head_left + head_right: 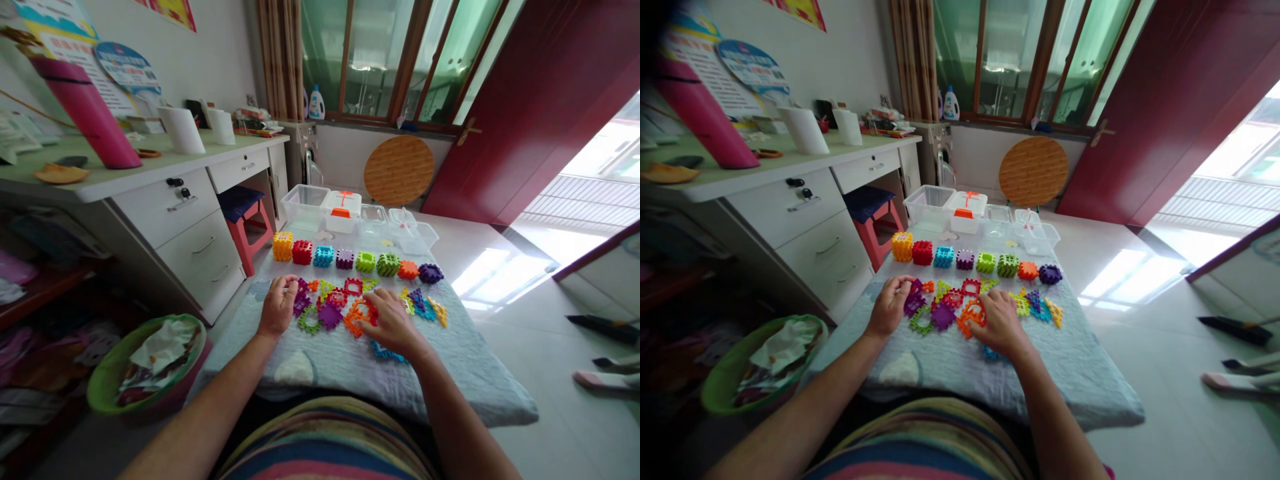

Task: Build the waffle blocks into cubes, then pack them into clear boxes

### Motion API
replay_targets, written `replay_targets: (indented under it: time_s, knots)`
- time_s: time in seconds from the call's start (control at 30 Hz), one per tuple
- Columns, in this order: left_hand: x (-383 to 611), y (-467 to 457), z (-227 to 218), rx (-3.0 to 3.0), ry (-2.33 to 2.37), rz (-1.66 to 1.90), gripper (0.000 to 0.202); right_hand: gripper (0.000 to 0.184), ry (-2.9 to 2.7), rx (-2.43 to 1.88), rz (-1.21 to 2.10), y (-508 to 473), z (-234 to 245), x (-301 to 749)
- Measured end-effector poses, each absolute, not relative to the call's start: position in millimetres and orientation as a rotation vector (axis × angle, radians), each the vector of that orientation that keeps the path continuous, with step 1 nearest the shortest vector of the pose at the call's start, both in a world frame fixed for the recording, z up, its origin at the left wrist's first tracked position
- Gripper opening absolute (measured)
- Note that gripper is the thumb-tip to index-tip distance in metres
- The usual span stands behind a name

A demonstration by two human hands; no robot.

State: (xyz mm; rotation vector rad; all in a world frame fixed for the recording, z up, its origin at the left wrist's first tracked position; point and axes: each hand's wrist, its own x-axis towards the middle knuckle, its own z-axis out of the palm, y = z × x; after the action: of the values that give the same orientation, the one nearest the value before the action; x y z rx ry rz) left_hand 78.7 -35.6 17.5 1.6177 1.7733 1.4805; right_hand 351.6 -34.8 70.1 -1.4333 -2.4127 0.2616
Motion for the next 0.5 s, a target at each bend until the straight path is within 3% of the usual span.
replay_targets:
  time_s: [0.1, 0.33, 0.5]
  knots:
    - [79.5, -35.4, 18.4, 1.609, 1.772, 1.479, 0.031, 0.028, -2.47, -1.494, 0.182, -43.9, 63.7, 342.4]
    - [80.6, -35.7, 19.7, 1.598, 1.766, 1.481, 0.029, 0.04, -2.496, -1.552, 0.131, -48.5, 55.4, 335.9]
    - [80.0, -36.1, 20.2, 1.603, 1.77, 1.463, 0.03, 0.032, -2.459, -1.505, 0.168, -52.1, 55.0, 332.5]
